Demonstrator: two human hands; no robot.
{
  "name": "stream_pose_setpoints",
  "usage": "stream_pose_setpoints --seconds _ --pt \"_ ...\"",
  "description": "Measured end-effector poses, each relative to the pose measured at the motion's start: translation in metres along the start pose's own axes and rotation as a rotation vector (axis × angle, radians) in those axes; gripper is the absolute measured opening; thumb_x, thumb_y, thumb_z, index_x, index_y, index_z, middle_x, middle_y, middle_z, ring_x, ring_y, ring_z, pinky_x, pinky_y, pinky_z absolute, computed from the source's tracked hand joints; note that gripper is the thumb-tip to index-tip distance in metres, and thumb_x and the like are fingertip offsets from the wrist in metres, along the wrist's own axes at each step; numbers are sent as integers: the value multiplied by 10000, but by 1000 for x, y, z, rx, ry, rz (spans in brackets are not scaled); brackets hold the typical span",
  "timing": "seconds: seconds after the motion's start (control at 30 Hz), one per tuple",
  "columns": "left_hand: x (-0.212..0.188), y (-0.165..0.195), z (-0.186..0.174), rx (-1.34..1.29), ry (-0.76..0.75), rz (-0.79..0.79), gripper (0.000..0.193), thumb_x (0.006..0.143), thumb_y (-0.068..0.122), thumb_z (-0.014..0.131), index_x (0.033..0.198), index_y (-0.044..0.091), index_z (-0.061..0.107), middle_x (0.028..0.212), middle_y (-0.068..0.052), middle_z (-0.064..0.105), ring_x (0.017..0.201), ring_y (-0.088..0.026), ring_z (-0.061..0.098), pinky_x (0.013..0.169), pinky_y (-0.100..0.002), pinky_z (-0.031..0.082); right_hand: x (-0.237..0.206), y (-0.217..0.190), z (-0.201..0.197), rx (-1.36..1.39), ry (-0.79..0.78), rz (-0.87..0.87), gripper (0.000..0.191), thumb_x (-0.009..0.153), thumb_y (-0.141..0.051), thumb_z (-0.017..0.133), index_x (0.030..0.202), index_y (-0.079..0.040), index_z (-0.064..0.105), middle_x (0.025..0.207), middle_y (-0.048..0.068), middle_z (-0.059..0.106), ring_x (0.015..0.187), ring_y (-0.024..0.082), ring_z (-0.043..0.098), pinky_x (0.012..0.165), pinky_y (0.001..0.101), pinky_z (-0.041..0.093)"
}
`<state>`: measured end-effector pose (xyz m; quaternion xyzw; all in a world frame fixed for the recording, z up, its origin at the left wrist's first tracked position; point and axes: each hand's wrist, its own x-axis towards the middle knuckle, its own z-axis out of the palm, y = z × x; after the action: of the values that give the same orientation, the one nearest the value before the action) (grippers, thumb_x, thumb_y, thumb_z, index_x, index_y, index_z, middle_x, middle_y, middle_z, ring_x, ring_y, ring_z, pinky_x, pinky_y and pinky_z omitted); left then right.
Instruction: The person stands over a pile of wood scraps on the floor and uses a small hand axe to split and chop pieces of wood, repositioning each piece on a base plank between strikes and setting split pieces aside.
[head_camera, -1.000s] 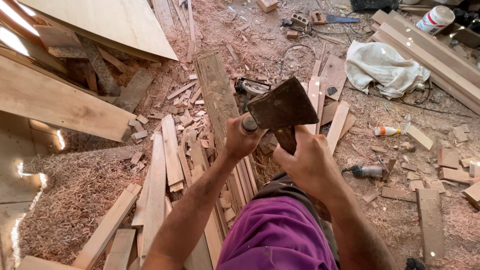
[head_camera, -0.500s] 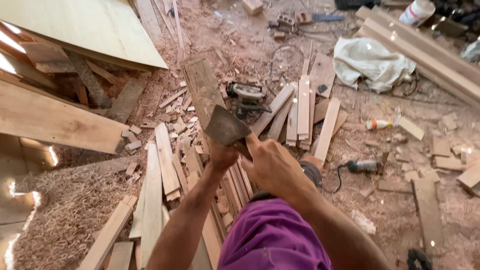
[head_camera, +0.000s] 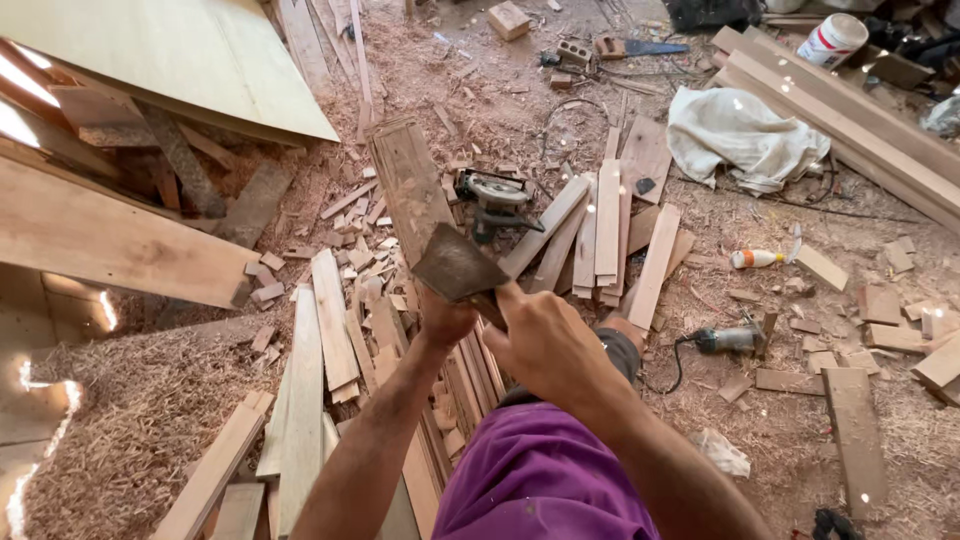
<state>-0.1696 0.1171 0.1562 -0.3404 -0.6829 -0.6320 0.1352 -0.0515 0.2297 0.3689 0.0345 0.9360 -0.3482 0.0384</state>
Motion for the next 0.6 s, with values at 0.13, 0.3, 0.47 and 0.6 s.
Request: stream_pose_setpoints --seconds 0.13,0.3,0.47,0.6 --pt "5 1 -14 -23 -147 32 228 886 168 804 1089 94 731 1026 -88 730 900 -252 719 817 -390 598 4 2 10 -70 -120 138 233 1005 -204 575 1074 15 609 871 184 723 632 263 737 556 353 650" --pt "62 -16 -18 -351 96 -369 163 890 246 767 878 93 713 792 -95 679 693 -236 629 616 -422 503 15 -1 5 -18 -68 209 385 939 -124 597 1278 36 510 881 208 723 603 249 712 539 354 613" --pt "81 -6 -3 -61 -18 -117 266 975 197 731 759 48 687 724 -83 693 654 -180 678 863 -448 462 2 0 -16 205 -9 318 440 894 -130 619 1292 24 513 918 133 727 562 206 683 458 332 598" --pt "69 18 10 -207 -173 -309 194 930 186 751 811 35 719 729 -74 738 586 -145 689 535 -279 579 -10 -4 -33 145 73 426 350 868 -152 668 1160 24 588 711 130 703 506 189 652 459 325 562"
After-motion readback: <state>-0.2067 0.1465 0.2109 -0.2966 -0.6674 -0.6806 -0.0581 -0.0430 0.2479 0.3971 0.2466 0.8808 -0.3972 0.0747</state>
